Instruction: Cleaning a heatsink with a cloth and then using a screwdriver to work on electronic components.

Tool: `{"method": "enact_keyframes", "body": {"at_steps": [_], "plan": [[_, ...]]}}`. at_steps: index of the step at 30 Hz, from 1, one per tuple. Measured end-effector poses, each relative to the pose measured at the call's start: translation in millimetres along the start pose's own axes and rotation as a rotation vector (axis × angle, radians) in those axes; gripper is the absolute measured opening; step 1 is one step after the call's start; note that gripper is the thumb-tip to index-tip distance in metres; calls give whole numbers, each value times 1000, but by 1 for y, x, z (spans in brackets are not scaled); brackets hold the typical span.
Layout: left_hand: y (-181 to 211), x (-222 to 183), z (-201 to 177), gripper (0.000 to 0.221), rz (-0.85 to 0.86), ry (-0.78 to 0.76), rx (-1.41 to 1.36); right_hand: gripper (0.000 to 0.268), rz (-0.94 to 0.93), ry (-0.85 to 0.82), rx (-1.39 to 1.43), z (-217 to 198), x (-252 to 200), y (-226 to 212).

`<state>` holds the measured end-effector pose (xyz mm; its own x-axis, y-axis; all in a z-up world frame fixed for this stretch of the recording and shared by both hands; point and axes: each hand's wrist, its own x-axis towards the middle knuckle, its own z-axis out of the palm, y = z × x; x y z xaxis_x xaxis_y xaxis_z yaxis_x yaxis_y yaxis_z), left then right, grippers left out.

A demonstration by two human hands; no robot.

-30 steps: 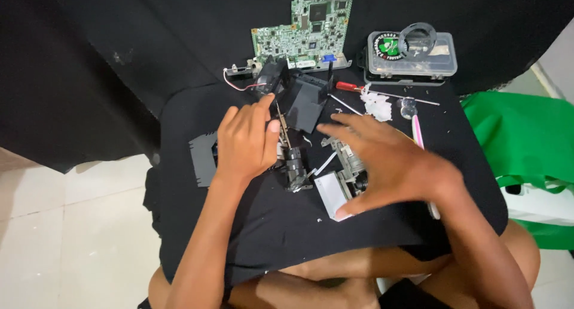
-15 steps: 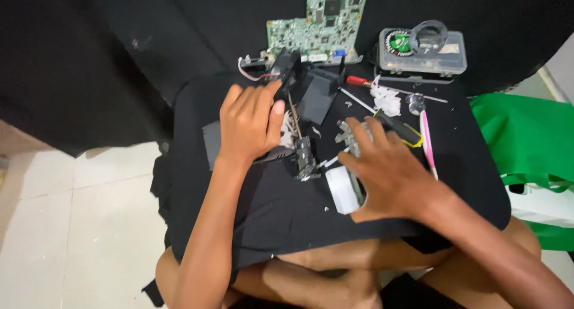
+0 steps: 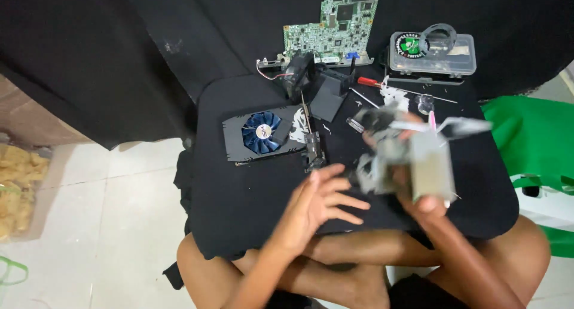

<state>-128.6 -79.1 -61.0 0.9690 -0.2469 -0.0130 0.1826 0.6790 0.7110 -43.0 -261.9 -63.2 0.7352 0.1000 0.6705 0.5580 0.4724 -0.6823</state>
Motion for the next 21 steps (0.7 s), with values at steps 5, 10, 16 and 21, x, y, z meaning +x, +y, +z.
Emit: {"method": "enact_keyframes", "body": {"at_steps": [5, 10, 16, 21], "plan": [[-24, 1, 20, 61, 121, 38, 128, 112, 125, -161, -104, -2, -7, -20], [-29, 10, 15, 46, 188, 279, 400, 99, 298, -221, -277, -37, -2, -34], [-13, 13, 20, 38, 265, 277, 1180, 83, 451, -504, -720, -64, 14, -50], [-20, 23, -5, 34, 470, 179, 1678, 70, 501, -599, -1030, -63, 18, -50]]}}
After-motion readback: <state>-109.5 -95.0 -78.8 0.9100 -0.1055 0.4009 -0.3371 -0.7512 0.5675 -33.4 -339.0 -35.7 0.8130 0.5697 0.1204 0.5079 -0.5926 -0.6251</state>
